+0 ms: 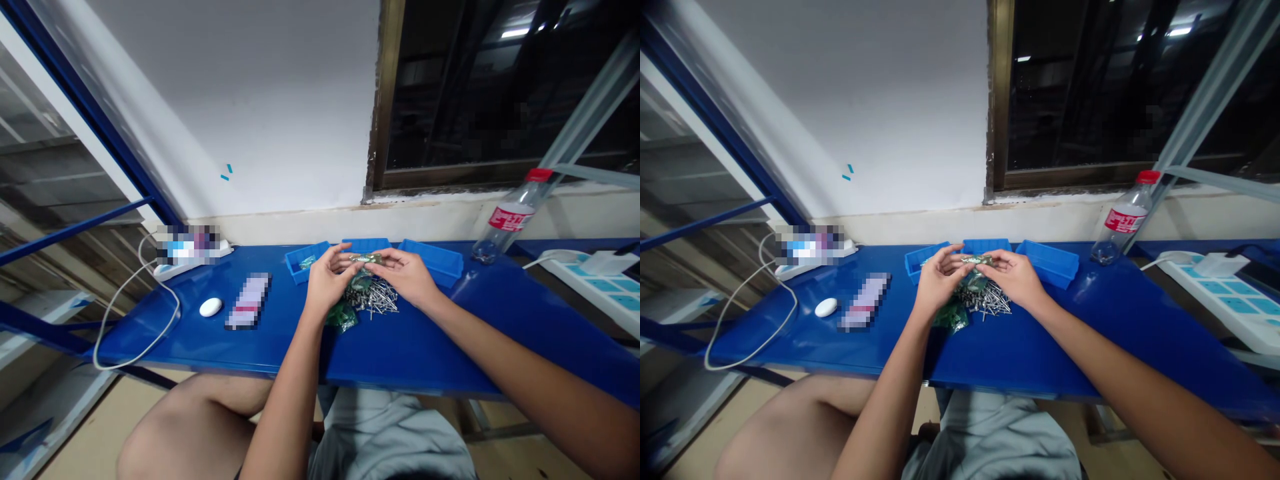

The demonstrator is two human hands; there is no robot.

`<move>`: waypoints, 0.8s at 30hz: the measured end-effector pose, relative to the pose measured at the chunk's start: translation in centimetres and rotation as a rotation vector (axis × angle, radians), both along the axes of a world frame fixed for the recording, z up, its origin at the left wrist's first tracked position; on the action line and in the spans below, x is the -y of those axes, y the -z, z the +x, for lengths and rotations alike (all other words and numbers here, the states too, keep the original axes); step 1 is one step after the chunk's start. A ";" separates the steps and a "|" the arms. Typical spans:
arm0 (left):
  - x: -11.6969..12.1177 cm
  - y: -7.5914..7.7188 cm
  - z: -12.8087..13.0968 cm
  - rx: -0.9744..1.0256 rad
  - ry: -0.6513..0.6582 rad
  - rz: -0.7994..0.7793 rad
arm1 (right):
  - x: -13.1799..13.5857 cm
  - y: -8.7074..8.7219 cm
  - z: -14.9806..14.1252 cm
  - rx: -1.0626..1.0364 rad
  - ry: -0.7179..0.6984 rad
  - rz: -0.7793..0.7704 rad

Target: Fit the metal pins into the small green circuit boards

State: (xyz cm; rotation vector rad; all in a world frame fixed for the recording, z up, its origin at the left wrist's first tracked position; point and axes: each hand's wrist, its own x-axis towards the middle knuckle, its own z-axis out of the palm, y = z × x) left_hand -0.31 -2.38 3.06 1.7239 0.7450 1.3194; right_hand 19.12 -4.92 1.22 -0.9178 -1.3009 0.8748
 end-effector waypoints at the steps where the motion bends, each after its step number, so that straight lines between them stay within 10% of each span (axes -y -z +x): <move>1: 0.1 -0.1 0.0 -0.029 -0.051 0.048 | -0.1 0.1 0.0 -0.002 0.028 0.002; 6: 1.0 -0.6 0.1 -0.219 -0.121 0.182 | -0.1 0.4 0.3 0.068 0.161 0.072; 13: 0.6 -0.3 -0.1 -0.257 -0.122 0.231 | 0.8 -0.3 -0.4 0.313 -0.009 0.240; 18: -0.1 0.2 -0.3 -0.198 -0.132 0.197 | 0.3 -0.1 -0.2 0.207 0.181 0.213; 24: -0.1 0.6 0.1 -0.071 0.019 0.040 | 0.0 0.1 0.0 0.115 -0.032 0.128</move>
